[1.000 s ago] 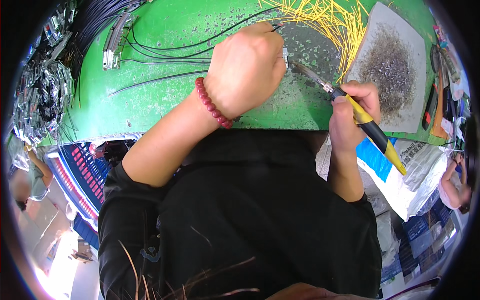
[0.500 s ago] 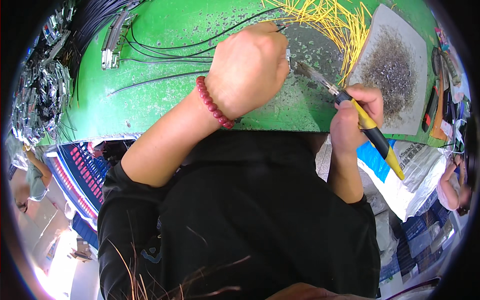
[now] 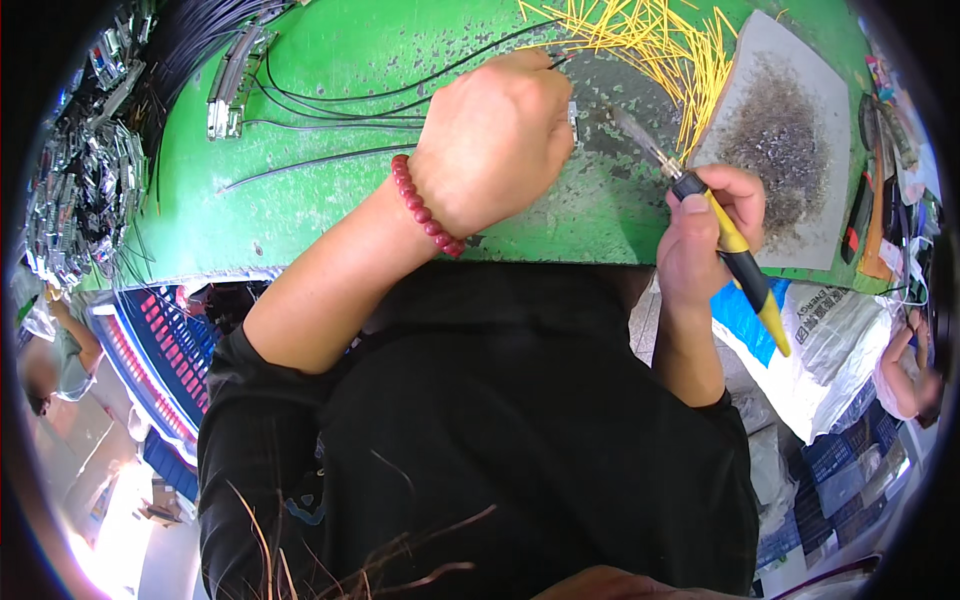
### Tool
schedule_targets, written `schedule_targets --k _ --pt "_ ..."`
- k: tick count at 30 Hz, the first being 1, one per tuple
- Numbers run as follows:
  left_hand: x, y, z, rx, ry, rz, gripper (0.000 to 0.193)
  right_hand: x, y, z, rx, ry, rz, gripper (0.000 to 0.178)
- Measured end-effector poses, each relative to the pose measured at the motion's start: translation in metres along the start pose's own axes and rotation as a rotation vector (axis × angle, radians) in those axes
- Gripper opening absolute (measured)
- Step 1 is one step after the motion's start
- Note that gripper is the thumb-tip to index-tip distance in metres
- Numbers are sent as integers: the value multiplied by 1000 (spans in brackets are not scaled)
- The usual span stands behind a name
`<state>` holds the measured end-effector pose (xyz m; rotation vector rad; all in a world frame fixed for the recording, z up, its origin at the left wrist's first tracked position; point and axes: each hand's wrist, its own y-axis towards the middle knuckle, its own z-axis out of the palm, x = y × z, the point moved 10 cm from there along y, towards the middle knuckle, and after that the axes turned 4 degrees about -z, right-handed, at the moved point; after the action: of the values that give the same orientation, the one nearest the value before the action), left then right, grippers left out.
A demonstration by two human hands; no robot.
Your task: Soldering wires to small connectors and assembling electronic components at a factory workbench.
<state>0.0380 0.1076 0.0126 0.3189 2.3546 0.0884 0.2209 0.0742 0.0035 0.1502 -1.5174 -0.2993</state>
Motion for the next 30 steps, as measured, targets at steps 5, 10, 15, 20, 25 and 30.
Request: schedule_targets --k 5,10,15,20,25,30 --pt "4 -2 3 26 -10 -20 9 0 6 24 178 -17 110 34" --pt "1 -2 1 47 -17 -24 9 3 43 52 304 -281 41 23" --pt "-1 -1 0 47 0 -20 7 -7 66 87 397 -237 -44 35" --pt "0 1 0 91 27 -10 9 -9 69 88 377 -258 -65 36" --pt "8 0 -7 251 -250 -134 14 -8 52 73 346 -226 75 36" --pt "10 3 -4 187 -174 -108 9 1 32 69 249 -204 -87 37"
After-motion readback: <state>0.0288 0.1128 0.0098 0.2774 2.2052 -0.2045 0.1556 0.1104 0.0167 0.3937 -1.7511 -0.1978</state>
